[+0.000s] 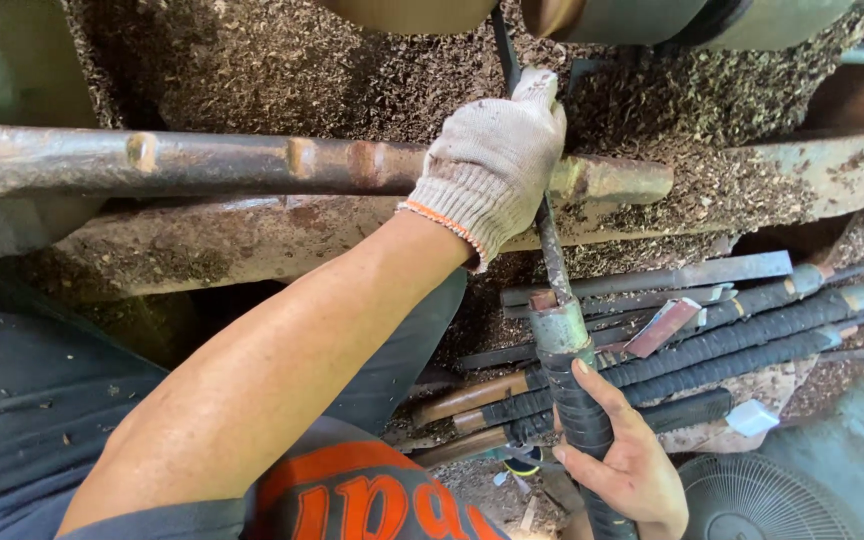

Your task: The person shapes a spinning wooden vase on a lathe, holding a chisel against the rotating wood with one gloved hand while steadying the tool handle with the other. They occasionally reposition the tool and reach toward the lathe as wood shavings accumulate around the workpiece.

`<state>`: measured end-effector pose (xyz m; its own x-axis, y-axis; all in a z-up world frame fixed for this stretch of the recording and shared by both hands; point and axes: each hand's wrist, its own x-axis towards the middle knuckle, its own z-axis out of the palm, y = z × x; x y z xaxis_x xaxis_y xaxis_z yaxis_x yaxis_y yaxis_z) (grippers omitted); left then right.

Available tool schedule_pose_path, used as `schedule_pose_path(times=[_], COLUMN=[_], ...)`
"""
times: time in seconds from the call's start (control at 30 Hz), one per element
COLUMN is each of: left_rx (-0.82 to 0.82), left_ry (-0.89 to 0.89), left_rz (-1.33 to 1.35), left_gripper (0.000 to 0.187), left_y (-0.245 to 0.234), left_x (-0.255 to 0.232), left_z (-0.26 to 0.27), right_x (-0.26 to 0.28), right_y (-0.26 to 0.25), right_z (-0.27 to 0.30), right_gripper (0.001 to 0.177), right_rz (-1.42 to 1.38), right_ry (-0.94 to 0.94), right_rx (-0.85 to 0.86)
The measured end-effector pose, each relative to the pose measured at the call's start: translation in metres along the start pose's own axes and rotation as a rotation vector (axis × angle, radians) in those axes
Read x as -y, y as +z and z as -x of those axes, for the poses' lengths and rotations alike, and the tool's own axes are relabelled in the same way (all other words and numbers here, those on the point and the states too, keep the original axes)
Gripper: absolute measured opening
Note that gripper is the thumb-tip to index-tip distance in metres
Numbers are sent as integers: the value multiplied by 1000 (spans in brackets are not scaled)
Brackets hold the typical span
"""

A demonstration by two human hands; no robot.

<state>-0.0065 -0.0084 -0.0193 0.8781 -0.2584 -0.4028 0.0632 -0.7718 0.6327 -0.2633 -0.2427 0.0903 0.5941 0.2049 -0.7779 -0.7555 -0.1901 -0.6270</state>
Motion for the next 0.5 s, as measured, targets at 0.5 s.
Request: schedule_pose_path(times=[0.5], left_rx=[-34], left_ry=[70], left_rz=[-27], left_gripper=[21], left_y=[-1], left_x=[0], left_z=[1], right_x=[2], right_y=[2], right_z=[-2], right_gripper=[94], right_rz=[-38], right_ry=[4], right_rx=[-3])
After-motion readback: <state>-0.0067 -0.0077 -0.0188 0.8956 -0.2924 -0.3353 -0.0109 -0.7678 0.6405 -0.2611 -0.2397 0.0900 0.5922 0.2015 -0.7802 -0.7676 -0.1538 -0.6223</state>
